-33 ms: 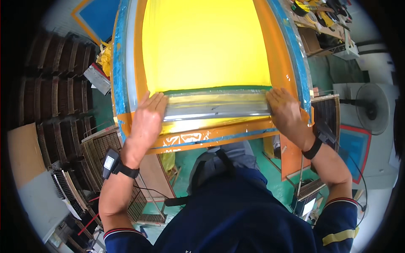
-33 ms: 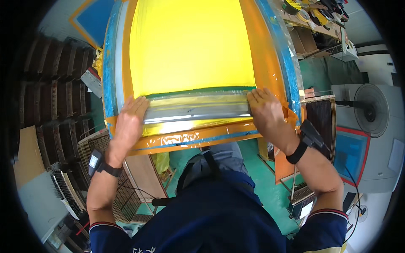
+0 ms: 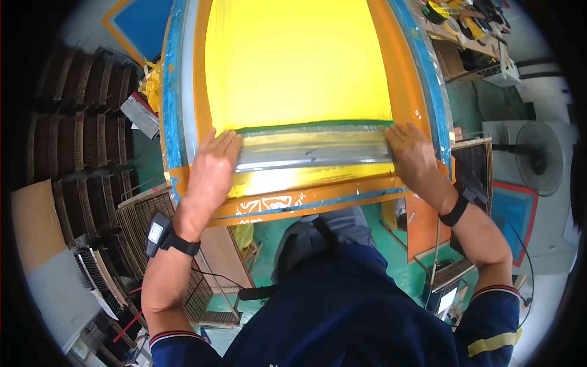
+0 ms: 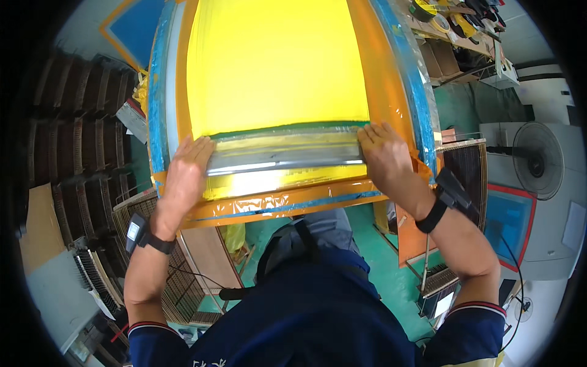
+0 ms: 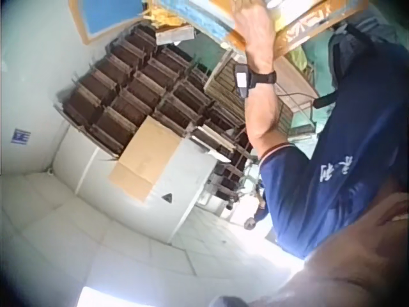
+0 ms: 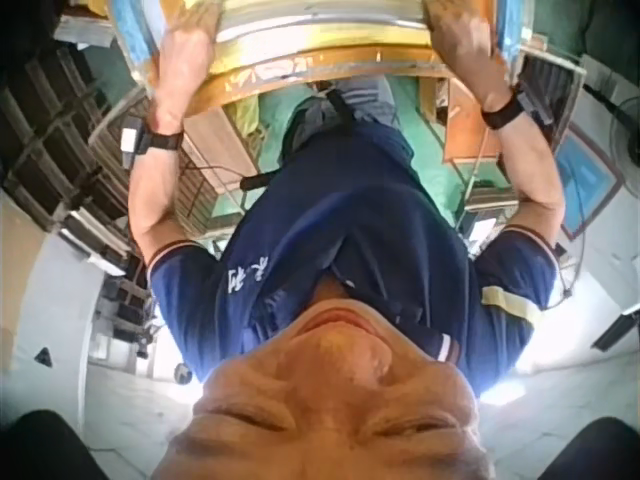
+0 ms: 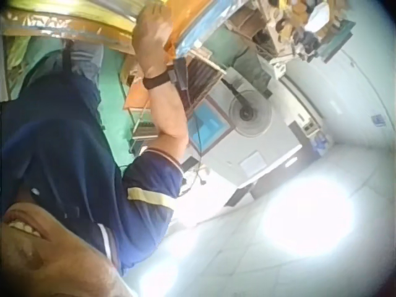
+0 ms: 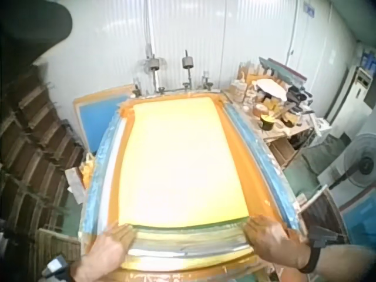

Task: Manually applying ink through a mesh screen onto a circuit board array using a squeegee.

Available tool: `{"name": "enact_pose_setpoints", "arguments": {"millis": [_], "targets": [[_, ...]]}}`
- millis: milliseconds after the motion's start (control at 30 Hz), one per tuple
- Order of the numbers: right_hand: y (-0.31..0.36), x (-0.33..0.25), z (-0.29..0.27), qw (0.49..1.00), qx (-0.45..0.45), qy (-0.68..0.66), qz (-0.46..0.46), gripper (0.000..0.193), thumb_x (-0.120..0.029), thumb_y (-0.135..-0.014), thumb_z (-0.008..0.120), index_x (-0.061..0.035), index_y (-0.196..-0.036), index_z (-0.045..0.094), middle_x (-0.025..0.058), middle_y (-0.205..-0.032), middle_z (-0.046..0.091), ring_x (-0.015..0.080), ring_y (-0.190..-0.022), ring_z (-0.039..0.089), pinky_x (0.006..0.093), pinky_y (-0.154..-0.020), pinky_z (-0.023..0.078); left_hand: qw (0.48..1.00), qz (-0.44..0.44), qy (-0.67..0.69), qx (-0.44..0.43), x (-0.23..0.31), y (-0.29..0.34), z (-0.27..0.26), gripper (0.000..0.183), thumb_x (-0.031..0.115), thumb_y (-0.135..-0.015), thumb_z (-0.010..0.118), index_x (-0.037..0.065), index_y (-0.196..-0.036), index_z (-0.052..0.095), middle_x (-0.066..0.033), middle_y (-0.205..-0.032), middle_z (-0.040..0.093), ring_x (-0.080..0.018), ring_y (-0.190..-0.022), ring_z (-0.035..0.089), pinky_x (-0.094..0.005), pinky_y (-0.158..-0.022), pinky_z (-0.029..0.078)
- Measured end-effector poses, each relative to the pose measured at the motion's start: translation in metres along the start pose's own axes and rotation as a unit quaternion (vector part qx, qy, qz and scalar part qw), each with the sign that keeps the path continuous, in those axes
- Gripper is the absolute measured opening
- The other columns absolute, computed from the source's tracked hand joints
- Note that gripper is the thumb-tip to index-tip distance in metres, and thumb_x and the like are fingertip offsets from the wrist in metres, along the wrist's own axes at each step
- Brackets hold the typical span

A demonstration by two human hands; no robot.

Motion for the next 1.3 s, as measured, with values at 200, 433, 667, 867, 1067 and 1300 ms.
{"name": "enact_pose_setpoints", "arguments": {"millis": [200, 433, 667, 867, 1067, 1300], "targets": [[-0.082, 0.049, 0.013, 0.997, -0.062, 0.030, 0.026, 0.025, 0.002, -0.075, 0.063, -0.0032, -0.099, 0.067, 0.0129, -0.103, 0.069, 0.0308, -0.106, 0.063, 0.0396, -0.091, 0.050, 1.000, 0.000, -0.004, -0.002, -0.055, -0.066, 0.002, 0.036, -0.012, -0.077, 0.054, -0.007, -0.111, 0.066, -0.0246, -0.114, 0.068, -0.0363, -0.112, 0.065, -0.0501, -0.110, 0.043], [-0.184, 0.112, 0.024, 0.996, -0.065, 0.039, 0.048, 0.025, 0.003, -0.073, 0.066, -0.0053, -0.096, 0.069, 0.0128, -0.093, 0.070, 0.0344, -0.098, 0.063, 0.0443, -0.084, 0.052, 1.000, 0.002, 0.001, -0.002, -0.133, -0.153, 0.008, 0.035, -0.014, -0.076, 0.056, -0.003, -0.107, 0.066, -0.0228, -0.103, 0.068, -0.0413, -0.099, 0.064, -0.0502, -0.105, 0.046], [-0.300, 0.168, 0.022, 0.993, -0.056, 0.091, 0.052, 0.019, -0.001, -0.077, 0.064, -0.0077, -0.092, 0.074, 0.0155, -0.087, 0.071, 0.0361, -0.092, 0.067, 0.0457, -0.081, 0.054, 0.999, -0.017, -0.034, -0.025, -0.224, -0.254, 0.013, 0.034, -0.008, -0.076, 0.062, 0.000, -0.108, 0.070, -0.0245, -0.097, 0.069, -0.0404, -0.097, 0.065, -0.0466, -0.089, 0.052], [-0.407, 0.228, 0.031, 0.994, -0.044, 0.089, 0.047, 0.021, -0.003, -0.078, 0.065, -0.0089, -0.095, 0.076, 0.0195, -0.088, 0.071, 0.0379, -0.088, 0.069, 0.0466, -0.080, 0.055, 0.992, -0.027, -0.101, -0.076, -0.308, -0.348, 0.022, 0.036, -0.003, -0.078, 0.062, 0.006, -0.111, 0.071, -0.0219, -0.096, 0.071, -0.0403, -0.091, 0.068, -0.0475, -0.082, 0.055], [-0.508, 0.285, 0.037, 0.996, -0.022, 0.074, 0.038, 0.032, 0.002, -0.076, 0.062, -0.0067, -0.104, 0.076, 0.0226, -0.092, 0.071, 0.0388, -0.090, 0.068, 0.0458, -0.082, 0.054, 0.989, -0.020, -0.138, -0.050, -0.372, -0.427, 0.021, 0.033, 0.008, -0.085, 0.066, 0.010, -0.117, 0.072, -0.0232, -0.099, 0.070, -0.0401, -0.092, 0.068, -0.0454, -0.085, 0.054], [-0.572, 0.303, 0.021, 0.994, 0.008, 0.110, -0.024, 0.026, -0.004, -0.072, 0.071, -0.0018, -0.098, 0.074, 0.0211, -0.093, 0.071, 0.0381, -0.094, 0.068, 0.0460, -0.083, 0.054, 0.992, -0.035, -0.125, -0.007, -0.393, -0.469, -0.006, 0.050, 0.006, -0.081, 0.071, 0.005, -0.131, 0.063, -0.0225, -0.121, 0.066, -0.0396, -0.111, 0.063, -0.0443, -0.098, 0.050]]}}
Point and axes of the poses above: each hand's wrist, its own y-axis away from the middle knuckle, its own z-axis out of the palm, x = y × z, the point moved 10 cm from there along -y, towards the middle knuckle
